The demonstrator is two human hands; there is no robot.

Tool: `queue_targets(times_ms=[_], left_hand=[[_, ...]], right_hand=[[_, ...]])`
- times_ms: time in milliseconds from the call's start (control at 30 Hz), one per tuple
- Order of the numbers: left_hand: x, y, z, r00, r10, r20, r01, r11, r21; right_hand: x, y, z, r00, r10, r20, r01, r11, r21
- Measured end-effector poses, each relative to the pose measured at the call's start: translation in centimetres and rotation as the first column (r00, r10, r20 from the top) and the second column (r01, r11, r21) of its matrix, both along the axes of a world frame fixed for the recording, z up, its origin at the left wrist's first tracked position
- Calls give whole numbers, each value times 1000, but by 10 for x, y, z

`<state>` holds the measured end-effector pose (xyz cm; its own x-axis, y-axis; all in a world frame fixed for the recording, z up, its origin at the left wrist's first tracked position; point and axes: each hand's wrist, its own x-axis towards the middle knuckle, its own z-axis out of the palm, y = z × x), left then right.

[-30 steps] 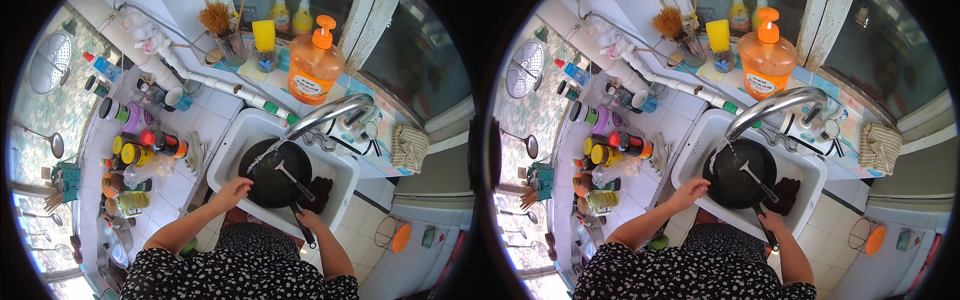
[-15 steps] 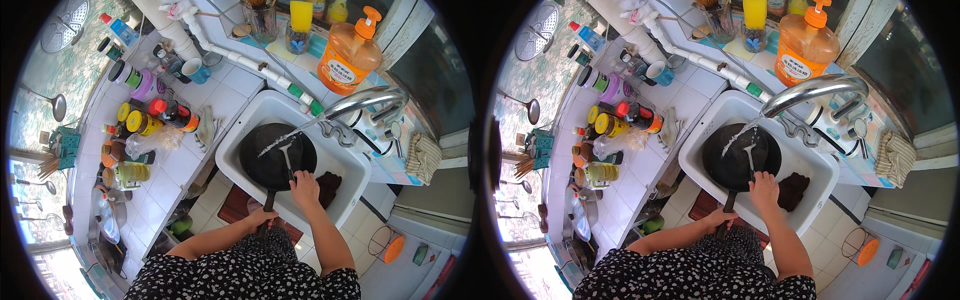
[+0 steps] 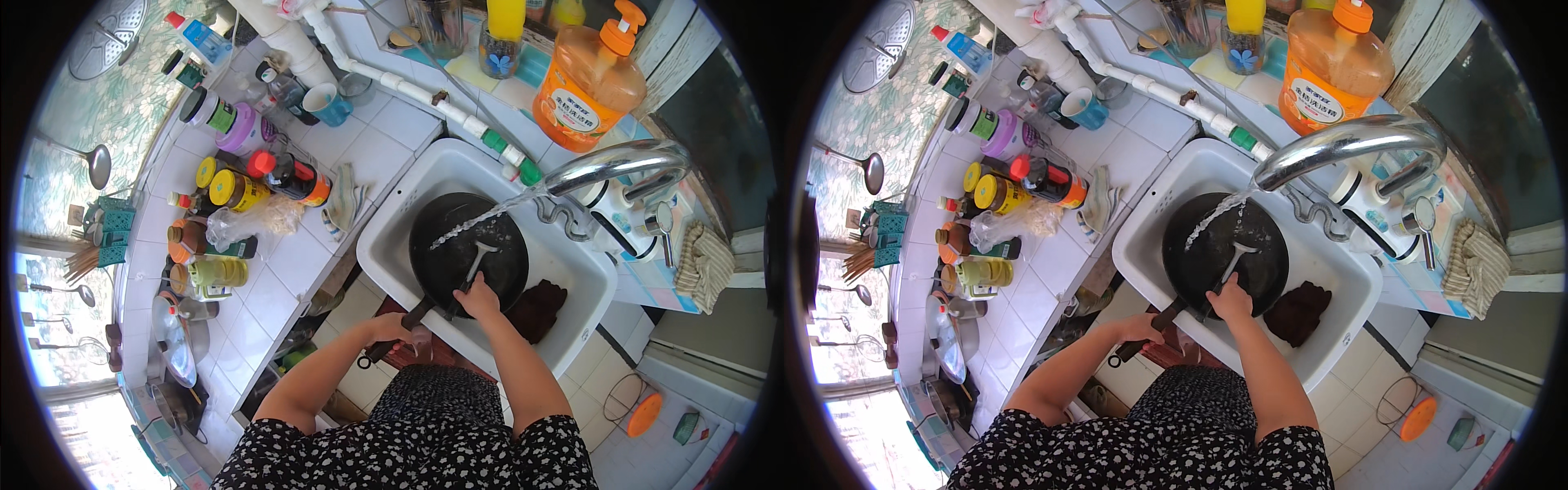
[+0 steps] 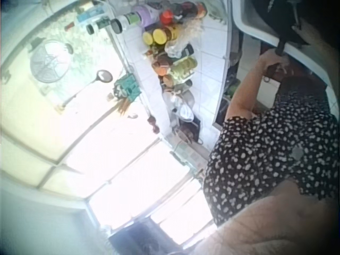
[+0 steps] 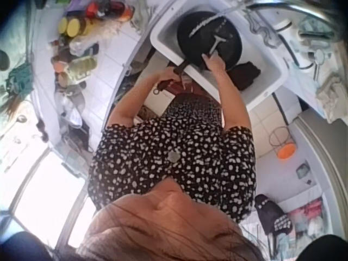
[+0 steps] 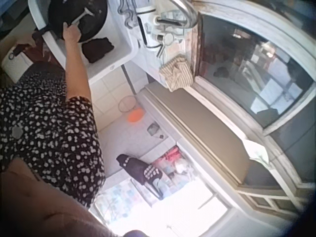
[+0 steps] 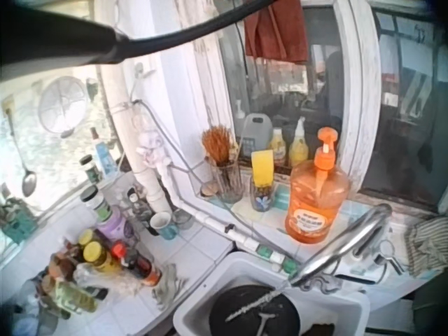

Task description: The person washes a wok and a ladle in the kitchen sink using a scrubber and running water. After rinsing, they wipe the wok with a cloth and hang the cloth on a window frame to dry.

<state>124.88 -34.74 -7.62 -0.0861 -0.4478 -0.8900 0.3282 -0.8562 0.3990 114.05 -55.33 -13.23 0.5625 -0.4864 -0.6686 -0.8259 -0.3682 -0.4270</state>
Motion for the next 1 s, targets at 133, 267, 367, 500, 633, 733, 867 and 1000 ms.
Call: queue_targets(times_ms=[133,267,367,500,633,733,867,1000], left_hand=[[12,-8,-4,996,-84,40,82,996,40],[16,-4,-9,998,-61,26,60,997,47],[15,-5,-8,997,-69,33,67,996,59],[15,-5,-5,999,-37,20,35,996,84],[14,-4,-10,999,22,-27,-21,998,55],[15,-1,-16,997,42,-65,-39,998,43],[13,0,-17,992,69,-103,-64,997,52],[10,-8,-3,990,66,-121,-61,997,48]], right_hand=[[5,-7,-30,983,-175,-57,182,971,158],[-16,-15,-48,843,-529,-94,520,758,394],[-29,-14,-54,803,-590,-88,574,724,383],[-39,-6,-43,939,-343,-1,343,939,18],[-50,0,9,993,-68,99,68,998,7],[-51,7,23,987,-86,139,51,970,237],[-36,3,24,960,-263,93,187,853,486],[-20,3,-17,961,-87,263,29,976,214]])
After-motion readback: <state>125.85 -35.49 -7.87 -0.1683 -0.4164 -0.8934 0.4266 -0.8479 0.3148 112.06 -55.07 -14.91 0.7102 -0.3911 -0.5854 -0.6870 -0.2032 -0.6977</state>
